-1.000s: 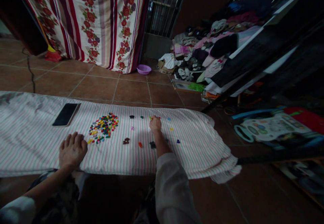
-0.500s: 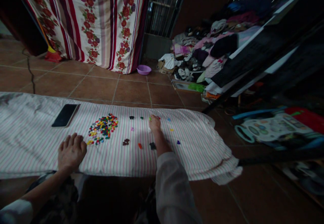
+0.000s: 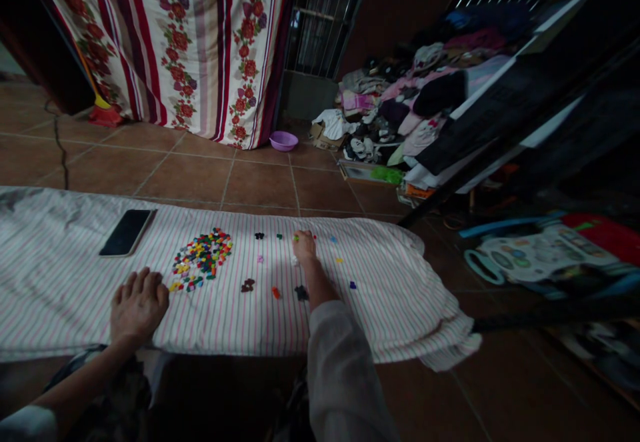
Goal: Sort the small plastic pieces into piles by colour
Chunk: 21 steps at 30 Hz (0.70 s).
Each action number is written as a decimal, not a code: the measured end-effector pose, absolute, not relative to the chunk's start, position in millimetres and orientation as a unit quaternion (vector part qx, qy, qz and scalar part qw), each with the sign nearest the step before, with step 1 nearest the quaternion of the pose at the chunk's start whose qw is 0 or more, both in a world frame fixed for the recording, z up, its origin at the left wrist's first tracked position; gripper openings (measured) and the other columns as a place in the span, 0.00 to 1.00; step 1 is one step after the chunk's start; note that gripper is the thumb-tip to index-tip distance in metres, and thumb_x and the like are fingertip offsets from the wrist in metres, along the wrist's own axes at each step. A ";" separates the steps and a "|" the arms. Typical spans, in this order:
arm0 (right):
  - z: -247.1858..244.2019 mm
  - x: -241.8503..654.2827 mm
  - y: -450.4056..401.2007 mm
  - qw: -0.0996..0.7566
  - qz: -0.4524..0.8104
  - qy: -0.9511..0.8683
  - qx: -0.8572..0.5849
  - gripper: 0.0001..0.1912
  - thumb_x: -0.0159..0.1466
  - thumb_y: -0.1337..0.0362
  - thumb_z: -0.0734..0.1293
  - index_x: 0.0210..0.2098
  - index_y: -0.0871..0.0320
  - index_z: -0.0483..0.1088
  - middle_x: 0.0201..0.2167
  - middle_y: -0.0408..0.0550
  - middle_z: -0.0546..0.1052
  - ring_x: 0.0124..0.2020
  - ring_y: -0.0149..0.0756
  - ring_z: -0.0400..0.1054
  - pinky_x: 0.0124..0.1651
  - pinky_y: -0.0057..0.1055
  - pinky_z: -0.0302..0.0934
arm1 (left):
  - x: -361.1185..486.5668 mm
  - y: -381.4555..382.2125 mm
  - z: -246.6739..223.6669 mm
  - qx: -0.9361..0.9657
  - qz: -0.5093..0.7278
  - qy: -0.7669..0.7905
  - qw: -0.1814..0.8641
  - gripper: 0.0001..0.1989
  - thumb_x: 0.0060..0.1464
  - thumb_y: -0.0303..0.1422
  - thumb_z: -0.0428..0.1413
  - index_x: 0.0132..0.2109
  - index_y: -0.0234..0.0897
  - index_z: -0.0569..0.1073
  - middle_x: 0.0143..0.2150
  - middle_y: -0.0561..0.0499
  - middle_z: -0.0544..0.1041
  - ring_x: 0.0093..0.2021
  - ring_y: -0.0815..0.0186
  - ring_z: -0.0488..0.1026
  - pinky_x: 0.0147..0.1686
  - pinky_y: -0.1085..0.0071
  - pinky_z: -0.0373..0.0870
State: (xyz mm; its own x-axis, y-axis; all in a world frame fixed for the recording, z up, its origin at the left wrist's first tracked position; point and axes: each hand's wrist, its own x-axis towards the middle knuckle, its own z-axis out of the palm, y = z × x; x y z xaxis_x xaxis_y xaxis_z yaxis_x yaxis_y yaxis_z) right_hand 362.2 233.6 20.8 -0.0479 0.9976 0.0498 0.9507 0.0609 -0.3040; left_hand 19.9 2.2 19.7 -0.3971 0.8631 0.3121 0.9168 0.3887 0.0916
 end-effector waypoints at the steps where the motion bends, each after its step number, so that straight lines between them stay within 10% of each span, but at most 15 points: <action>1: 20.7 362.2 233.8 0.125 0.095 -0.718 -0.678 0.15 0.62 0.73 0.62 0.45 0.61 0.76 0.42 0.54 0.76 0.44 0.35 0.69 0.48 0.24 0.59 | 19.7 2.3 19.5 -0.539 -0.123 -0.827 0.106 0.21 0.59 0.35 0.42 0.52 0.31 0.72 0.60 0.38 0.69 0.64 0.48 0.60 0.60 0.52 0.55; 21: 35.7 316.4 183.7 0.243 0.107 -0.754 -0.600 0.19 0.61 0.75 0.60 0.47 0.57 0.74 0.44 0.51 0.74 0.45 0.35 0.68 0.51 0.28 0.61 | 19.8 0.4 22.7 -0.534 -0.139 -0.829 0.087 0.21 0.58 0.35 0.42 0.52 0.30 0.71 0.61 0.37 0.68 0.64 0.47 0.59 0.60 0.51 0.55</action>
State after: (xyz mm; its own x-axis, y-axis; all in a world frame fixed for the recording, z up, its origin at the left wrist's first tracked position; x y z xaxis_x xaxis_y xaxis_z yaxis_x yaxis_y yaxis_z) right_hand 316.4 183.7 35.7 -0.1610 0.9578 0.2383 0.8542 0.2561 -0.4525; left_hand 19.8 0.4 22.7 -0.4143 0.8617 0.2929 0.9101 0.3908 0.1378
